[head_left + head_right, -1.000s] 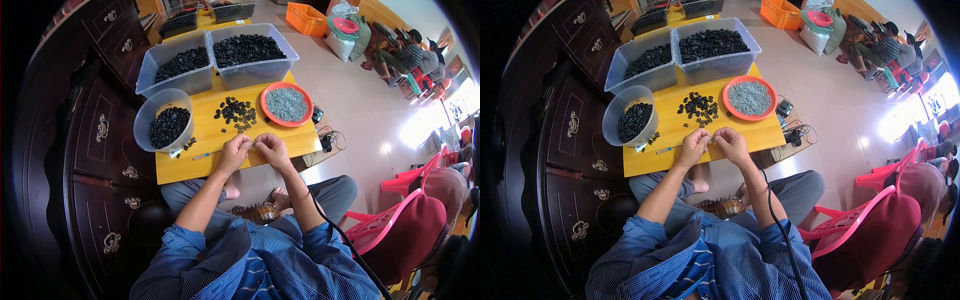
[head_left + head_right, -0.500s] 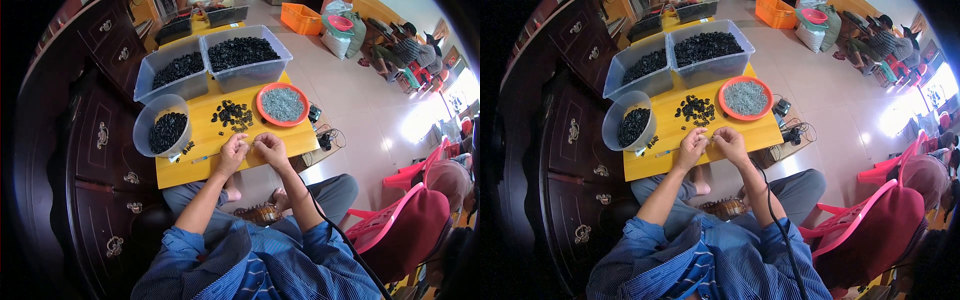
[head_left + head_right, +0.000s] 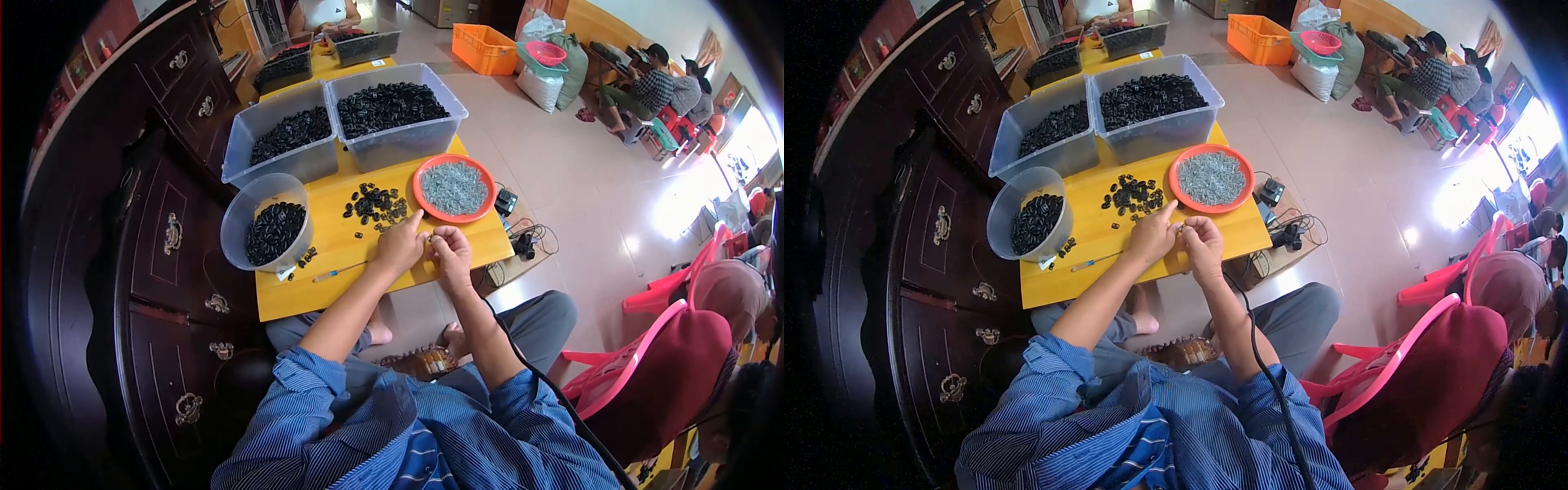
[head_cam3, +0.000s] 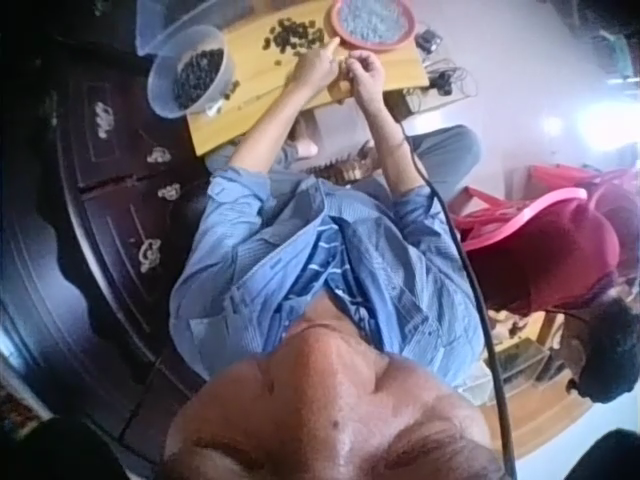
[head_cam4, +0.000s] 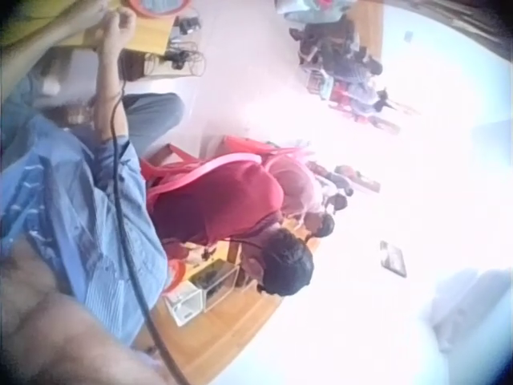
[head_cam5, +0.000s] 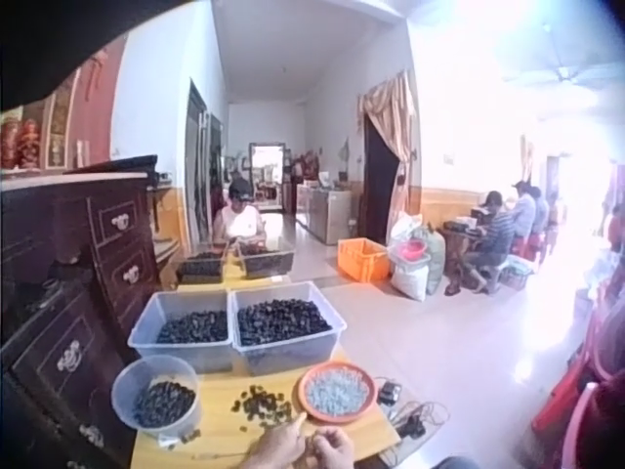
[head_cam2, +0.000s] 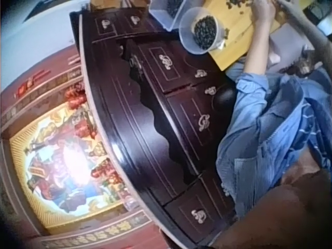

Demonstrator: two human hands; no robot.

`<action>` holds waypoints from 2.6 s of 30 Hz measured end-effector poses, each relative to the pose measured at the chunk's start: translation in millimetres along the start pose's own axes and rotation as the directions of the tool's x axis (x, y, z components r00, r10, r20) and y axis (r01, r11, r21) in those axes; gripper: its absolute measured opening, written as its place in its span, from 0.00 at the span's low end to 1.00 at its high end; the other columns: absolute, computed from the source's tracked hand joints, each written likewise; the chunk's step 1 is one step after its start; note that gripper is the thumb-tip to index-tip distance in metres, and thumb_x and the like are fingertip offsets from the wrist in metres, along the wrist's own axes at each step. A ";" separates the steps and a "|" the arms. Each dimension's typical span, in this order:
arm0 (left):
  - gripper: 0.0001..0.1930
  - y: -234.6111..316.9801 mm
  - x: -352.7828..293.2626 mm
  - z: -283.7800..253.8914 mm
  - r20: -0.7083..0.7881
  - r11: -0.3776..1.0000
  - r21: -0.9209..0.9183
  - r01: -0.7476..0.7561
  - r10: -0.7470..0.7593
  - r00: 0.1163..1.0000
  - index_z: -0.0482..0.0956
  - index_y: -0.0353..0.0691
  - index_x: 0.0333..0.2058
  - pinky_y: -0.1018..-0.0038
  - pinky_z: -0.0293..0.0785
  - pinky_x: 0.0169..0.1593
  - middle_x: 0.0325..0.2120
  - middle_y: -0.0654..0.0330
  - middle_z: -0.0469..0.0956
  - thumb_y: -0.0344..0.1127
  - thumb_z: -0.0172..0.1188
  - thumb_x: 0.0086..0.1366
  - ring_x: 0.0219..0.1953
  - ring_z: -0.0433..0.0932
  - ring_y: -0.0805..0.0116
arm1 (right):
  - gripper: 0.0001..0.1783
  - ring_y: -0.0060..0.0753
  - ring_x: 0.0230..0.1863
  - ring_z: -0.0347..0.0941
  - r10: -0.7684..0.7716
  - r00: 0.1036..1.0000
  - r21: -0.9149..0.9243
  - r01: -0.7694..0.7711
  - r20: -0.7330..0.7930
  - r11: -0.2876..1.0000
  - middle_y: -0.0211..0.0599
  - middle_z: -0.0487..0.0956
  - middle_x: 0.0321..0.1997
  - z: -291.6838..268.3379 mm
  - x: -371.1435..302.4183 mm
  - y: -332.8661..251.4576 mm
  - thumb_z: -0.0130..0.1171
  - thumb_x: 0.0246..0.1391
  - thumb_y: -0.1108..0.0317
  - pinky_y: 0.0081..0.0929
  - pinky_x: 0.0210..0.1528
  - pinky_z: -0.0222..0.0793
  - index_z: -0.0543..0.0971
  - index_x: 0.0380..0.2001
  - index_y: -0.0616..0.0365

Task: The person assembles plastic fasteners by picking up plastic pieces and metal pins from the table and fitting the pins into the plastic pieces by hand.

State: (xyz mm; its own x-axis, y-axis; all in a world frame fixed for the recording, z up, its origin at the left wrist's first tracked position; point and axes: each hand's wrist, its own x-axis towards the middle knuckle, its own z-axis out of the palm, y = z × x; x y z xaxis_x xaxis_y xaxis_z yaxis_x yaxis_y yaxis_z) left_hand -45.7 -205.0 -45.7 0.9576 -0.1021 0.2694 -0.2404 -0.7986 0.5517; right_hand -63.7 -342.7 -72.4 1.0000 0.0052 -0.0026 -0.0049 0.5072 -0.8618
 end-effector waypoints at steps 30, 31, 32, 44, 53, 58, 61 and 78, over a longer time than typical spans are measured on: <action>0.06 -5.5 -7.4 11.7 -0.185 0.988 -0.045 -0.147 0.136 0.973 0.82 0.41 0.36 0.58 0.77 0.39 0.31 0.51 0.81 0.35 0.59 0.65 0.35 0.81 0.48 | 0.06 0.17 0.27 0.72 -0.034 0.999 -0.044 0.035 0.035 0.998 0.26 0.76 0.33 -3.6 9.3 8.9 0.58 0.62 0.74 0.17 0.30 0.68 0.75 0.41 0.57; 0.06 -6.7 -12.2 10.0 -0.176 0.989 -0.043 -0.144 0.134 0.975 0.82 0.41 0.36 0.58 0.77 0.39 0.31 0.51 0.81 0.35 0.59 0.65 0.35 0.81 0.48 | 0.06 0.17 0.27 0.72 -0.028 0.999 -0.040 0.029 0.030 0.999 0.26 0.76 0.33 -3.9 9.4 9.7 0.58 0.62 0.74 0.17 0.30 0.68 0.75 0.41 0.57; 0.06 -8.0 -16.4 8.4 -0.208 0.983 -0.074 -0.167 0.149 0.967 0.82 0.40 0.35 0.58 0.77 0.39 0.31 0.51 0.80 0.34 0.60 0.65 0.35 0.81 0.48 | 0.06 0.17 0.28 0.72 -0.037 0.999 -0.041 0.039 0.030 0.998 0.26 0.77 0.33 -4.4 10.3 10.3 0.58 0.62 0.74 0.17 0.31 0.70 0.75 0.42 0.57; 0.06 -14.0 -44.9 2.9 -0.229 0.978 -0.160 -0.136 0.097 0.968 0.81 0.38 0.33 0.60 0.77 0.38 0.31 0.52 0.81 0.34 0.62 0.63 0.33 0.80 0.49 | 0.06 0.18 0.28 0.72 -0.047 0.999 -0.011 0.047 0.006 0.999 0.24 0.77 0.34 -2.8 10.9 14.3 0.59 0.60 0.74 0.18 0.31 0.70 0.75 0.41 0.55; 0.05 -14.2 -45.4 4.7 -0.239 0.971 -0.208 -0.116 0.065 0.969 0.82 0.38 0.33 0.64 0.77 0.33 0.29 0.52 0.81 0.33 0.63 0.62 0.27 0.81 0.56 | 0.06 0.18 0.30 0.73 -0.042 0.999 -0.038 0.043 0.029 0.998 0.25 0.77 0.35 -6.1 12.5 16.3 0.59 0.61 0.73 0.18 0.34 0.72 0.75 0.41 0.56; 0.04 -21.8 -42.8 7.1 -0.317 0.946 -0.300 -0.127 0.027 0.948 0.83 0.37 0.33 0.71 0.76 0.30 0.27 0.55 0.80 0.31 0.64 0.61 0.22 0.79 0.66 | 0.05 0.17 0.32 0.73 -0.040 0.997 -0.030 0.042 0.062 0.999 0.24 0.76 0.36 -5.6 11.2 15.0 0.58 0.61 0.73 0.18 0.34 0.72 0.75 0.40 0.55; 0.03 -29.0 -42.3 11.5 -0.336 0.927 -0.359 -0.110 -0.018 0.942 0.83 0.37 0.33 0.76 0.73 0.28 0.26 0.60 0.80 0.28 0.63 0.62 0.21 0.77 0.75 | 0.05 0.17 0.33 0.73 -0.004 0.997 -0.056 0.008 0.080 0.998 0.24 0.76 0.36 -8.7 9.4 10.4 0.58 0.61 0.73 0.19 0.35 0.72 0.75 0.41 0.55; 0.07 -32.1 -46.7 8.8 -0.281 0.905 -0.423 -0.052 -0.076 0.957 0.80 0.36 0.40 0.77 0.73 0.29 0.23 0.63 0.78 0.25 0.58 0.64 0.21 0.73 0.78 | 0.06 0.17 0.28 0.72 -0.016 0.994 -0.076 0.025 0.110 0.997 0.24 0.77 0.34 -0.8 4.8 11.2 0.59 0.62 0.72 0.17 0.34 0.69 0.76 0.42 0.56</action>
State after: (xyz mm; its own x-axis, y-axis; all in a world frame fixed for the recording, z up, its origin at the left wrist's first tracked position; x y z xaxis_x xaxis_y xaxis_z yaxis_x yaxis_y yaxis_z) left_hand -81.3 -179.8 -82.9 0.8897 0.1302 0.4376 -0.3346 -0.4662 0.8189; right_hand -58.9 -337.6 -82.5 0.9935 0.0920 0.0673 0.0201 0.4403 -0.8976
